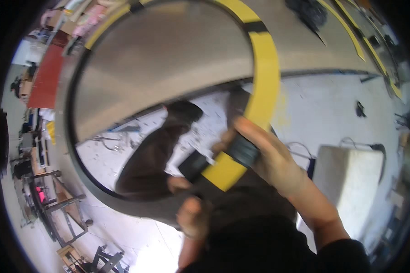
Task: Applying black electrical tape to a yellow circular ring frame on a workbench.
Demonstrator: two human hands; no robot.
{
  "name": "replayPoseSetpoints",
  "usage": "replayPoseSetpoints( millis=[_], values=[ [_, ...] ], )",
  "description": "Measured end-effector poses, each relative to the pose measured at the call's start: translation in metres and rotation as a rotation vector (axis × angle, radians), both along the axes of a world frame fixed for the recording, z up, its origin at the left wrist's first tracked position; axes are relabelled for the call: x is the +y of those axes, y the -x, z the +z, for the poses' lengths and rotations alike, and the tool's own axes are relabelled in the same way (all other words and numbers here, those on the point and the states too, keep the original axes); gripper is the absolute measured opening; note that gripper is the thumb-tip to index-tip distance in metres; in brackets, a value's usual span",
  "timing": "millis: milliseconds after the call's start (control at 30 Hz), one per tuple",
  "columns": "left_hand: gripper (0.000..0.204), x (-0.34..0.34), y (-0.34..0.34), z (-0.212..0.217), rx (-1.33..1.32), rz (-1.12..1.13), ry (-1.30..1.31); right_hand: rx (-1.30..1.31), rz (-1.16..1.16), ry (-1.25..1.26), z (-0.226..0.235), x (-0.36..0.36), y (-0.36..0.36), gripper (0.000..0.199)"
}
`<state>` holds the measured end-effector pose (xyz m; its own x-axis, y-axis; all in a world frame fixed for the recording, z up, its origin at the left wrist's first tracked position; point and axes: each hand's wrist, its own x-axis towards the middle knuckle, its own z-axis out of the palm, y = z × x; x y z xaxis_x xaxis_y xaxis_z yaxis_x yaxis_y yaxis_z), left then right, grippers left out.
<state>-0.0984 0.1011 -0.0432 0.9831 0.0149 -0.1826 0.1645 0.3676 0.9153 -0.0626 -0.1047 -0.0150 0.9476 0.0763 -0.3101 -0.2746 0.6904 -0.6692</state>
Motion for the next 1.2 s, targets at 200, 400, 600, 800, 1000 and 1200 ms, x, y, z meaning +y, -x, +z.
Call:
replayPoseSetpoints(
  millis=[200, 400, 600, 800, 1000, 1200],
  values=[
    [0.061, 0.022, -0.035, -0.01, -0.023, 0.044, 0.169, 0.054, 0.571, 0.388, 0.036, -0.009, -0.025, 0.058],
    [0.064, 0.011, -0.04, -0.013, -0.101, 0.099, 0.234, 0.022, 0.565, 0.499, 0.071, -0.021, -0.021, 0.055],
    [0.056, 0.029, -0.035, -0.026, -0.17, -0.072, 0.134, -0.13, 0.816, 0.243, 0.046, 0.017, -0.066, 0.049],
    [0.061, 0.015, -0.045, -0.027, -0.26, -0.041, 0.33, -0.352, 0.687, 0.712, 0.073, 0.036, -0.068, 0.045],
    [0.042, 0.007, -0.057, -0.026, -0.35, -0.008, 0.353, 0.353, 0.769, 0.475, 0.055, 0.031, 0.031, 0.051],
    [0.044, 0.019, -0.058, -0.023, -0.324, -0.047, 0.256, -0.284, 0.541, 0.517, -0.089, 0.027, -0.051, 0.042]
  ],
)
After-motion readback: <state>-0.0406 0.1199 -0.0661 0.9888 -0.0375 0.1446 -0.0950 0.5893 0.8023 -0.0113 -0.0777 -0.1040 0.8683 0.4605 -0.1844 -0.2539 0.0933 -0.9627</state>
